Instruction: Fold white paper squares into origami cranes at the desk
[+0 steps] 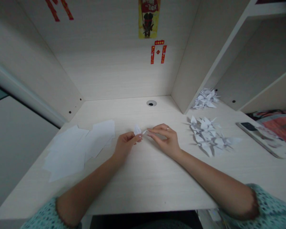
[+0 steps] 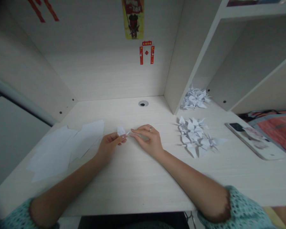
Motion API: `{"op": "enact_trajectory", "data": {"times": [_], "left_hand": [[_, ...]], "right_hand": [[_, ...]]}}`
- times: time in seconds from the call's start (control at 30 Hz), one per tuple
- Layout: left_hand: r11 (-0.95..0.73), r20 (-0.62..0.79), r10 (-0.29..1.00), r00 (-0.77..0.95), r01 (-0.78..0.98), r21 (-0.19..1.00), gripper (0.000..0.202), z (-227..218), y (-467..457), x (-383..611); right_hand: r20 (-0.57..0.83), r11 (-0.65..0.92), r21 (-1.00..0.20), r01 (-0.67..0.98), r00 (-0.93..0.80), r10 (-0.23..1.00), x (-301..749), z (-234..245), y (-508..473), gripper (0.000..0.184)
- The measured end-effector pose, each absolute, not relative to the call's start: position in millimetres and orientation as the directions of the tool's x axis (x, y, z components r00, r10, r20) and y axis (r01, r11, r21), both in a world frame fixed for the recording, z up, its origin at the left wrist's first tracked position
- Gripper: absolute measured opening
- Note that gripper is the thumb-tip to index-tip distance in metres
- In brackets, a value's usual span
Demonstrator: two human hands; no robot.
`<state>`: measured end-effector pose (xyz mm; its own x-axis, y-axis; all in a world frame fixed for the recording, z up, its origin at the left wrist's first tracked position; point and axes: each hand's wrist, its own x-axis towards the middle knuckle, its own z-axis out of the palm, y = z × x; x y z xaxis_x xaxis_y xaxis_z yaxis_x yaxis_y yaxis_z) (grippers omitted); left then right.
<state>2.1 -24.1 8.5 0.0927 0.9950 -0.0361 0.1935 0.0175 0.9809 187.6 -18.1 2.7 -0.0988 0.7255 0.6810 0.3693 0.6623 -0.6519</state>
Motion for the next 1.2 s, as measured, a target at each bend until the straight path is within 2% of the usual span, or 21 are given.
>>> {"op": "enact_trajectory", "data": {"times": [0.1, 0.17, 0.33, 0.53, 0.77, 0.97, 1.07, 1.2], "left_hand": [[-0.039, 0.024, 0.998, 0.053, 0.301, 0.953, 0.035, 12.3, -26.8, 1.1], [-0.078, 0.069, 0.997, 0.036, 0.390, 0.917, 0.035, 16.5, -28.8, 1.6], [-0.123, 0.117, 0.992, 0.042, 0.474, 0.872, 0.033, 22.1, -30.8, 3.4], [-0.087, 0.068, 0.996, 0.058, 0.434, 0.897, 0.034, 20.4, -29.6, 3.2], [-0.032, 0.006, 0.996, 0.090, 0.293, 0.956, 0.035, 10.8, -29.1, 3.4], [-0.032, 0.011, 0.996, 0.085, 0.259, 0.965, 0.035, 7.3, -29.1, 3.6], [-0.017, -0.003, 0.997, 0.077, 0.256, 0.966, 0.034, 9.1, -29.6, 4.1], [-0.025, 0.007, 0.998, 0.069, 0.260, 0.965, 0.034, 11.0, -29.6, 3.5]], "right_hand": [[0.583, 0.573, -0.771, 0.277, -0.054, 0.811, 184.4, 3.8, -16.5, 0.009], [0.518, 0.512, -0.828, 0.231, -0.037, 0.854, 183.3, 4.6, -15.1, 0.010], [0.418, 0.421, -0.894, 0.151, -0.057, 0.907, 183.6, 3.3, -11.6, 0.013], [0.368, 0.374, -0.923, 0.089, -0.075, 0.927, 184.2, -2.8, -8.6, 0.014], [0.428, 0.428, -0.897, 0.108, -0.024, 0.903, 183.0, -2.1, -11.0, 0.010], [0.402, 0.399, -0.912, 0.094, 0.016, 0.915, 179.9, 0.8, -16.8, 0.007], [0.345, 0.343, -0.937, 0.065, 0.022, 0.938, 179.2, -0.3, -16.5, 0.011], [0.190, 0.187, -0.981, -0.056, -0.052, 0.981, 179.8, -1.5, -13.3, 0.019]]}}
